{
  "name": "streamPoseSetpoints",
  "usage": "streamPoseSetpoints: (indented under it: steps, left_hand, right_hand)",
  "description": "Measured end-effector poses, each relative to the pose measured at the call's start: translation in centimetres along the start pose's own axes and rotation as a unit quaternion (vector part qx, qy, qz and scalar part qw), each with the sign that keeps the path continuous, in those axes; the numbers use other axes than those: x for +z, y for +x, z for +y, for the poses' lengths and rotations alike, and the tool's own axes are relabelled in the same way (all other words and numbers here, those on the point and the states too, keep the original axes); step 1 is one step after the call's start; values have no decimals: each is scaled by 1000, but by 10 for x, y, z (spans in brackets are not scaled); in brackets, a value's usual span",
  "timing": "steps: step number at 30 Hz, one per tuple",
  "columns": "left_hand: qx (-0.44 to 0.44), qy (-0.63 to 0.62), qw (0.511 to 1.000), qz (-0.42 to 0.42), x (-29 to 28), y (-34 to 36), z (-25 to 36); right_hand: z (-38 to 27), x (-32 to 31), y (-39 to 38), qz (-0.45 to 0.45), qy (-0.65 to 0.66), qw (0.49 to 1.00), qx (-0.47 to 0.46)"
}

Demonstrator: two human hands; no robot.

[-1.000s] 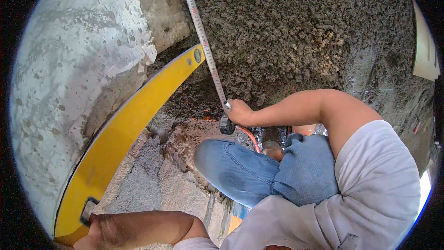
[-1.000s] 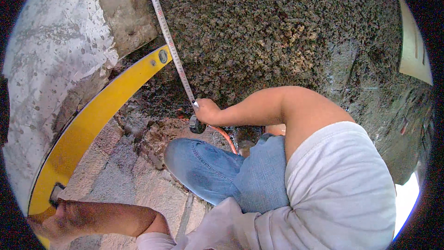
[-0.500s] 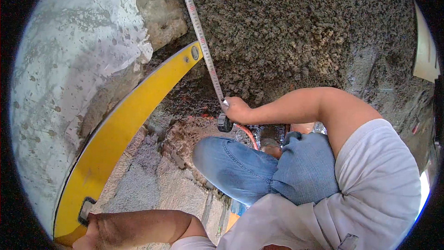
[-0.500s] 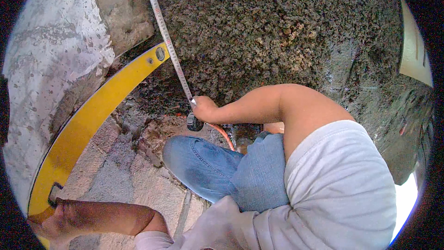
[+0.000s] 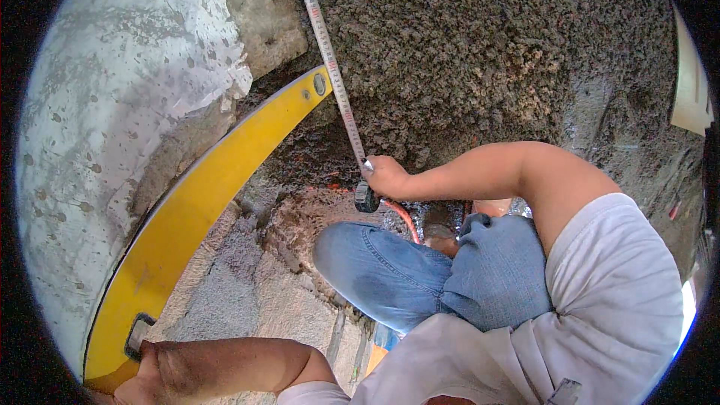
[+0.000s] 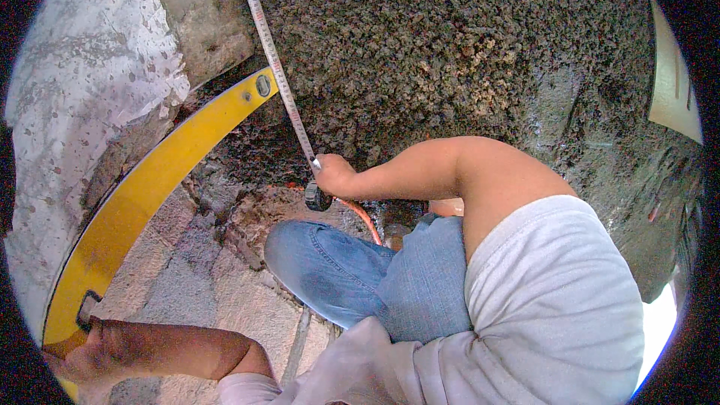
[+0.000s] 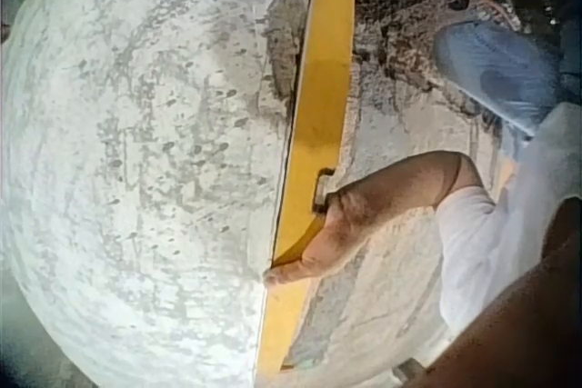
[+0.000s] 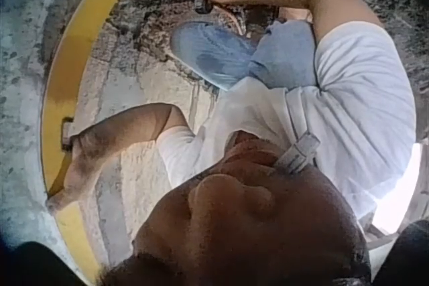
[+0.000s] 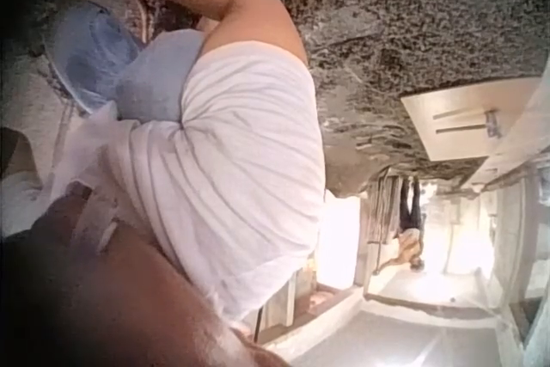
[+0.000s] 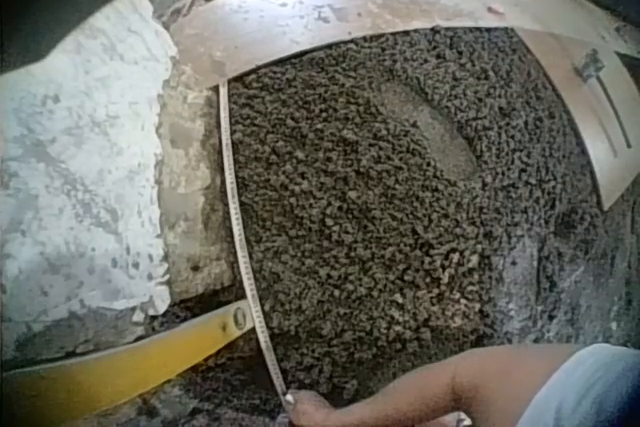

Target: Measuring and marking floor tiles for placement on a prepared surface.

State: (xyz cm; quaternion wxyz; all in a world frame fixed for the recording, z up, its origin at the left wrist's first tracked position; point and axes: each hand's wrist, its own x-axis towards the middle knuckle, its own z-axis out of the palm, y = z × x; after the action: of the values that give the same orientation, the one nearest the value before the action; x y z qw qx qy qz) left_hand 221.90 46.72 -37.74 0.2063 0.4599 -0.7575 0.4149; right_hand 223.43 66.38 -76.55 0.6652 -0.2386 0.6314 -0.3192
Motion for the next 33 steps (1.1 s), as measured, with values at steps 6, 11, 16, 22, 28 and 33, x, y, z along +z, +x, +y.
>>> streamPoseSetpoints:
  steps: [6,11,16,22,28,33]
  left_hand:
    - [-17,-43,999,7,-3,4,-26]
    - [-32,-78,996,14,-1,3,-24]
    - [-48,-116,992,24,-1,5,-25]
    - [-65,-159,985,30,0,6,-32]
    - [-82,-201,975,33,1,9,-24]
    - [-94,-233,967,38,0,3,-8]
  right_hand:
    - [-12,-9,-2,-47,-7,998,30]
    - [-21,-13,-4,-58,-12,997,49]
    - [-9,-7,0,-44,-41,998,19]
    - [-11,-8,-2,-37,-18,999,30]
    - [-12,-9,-3,-35,-21,999,34]
    - [-18,-9,-3,-41,17,998,34]
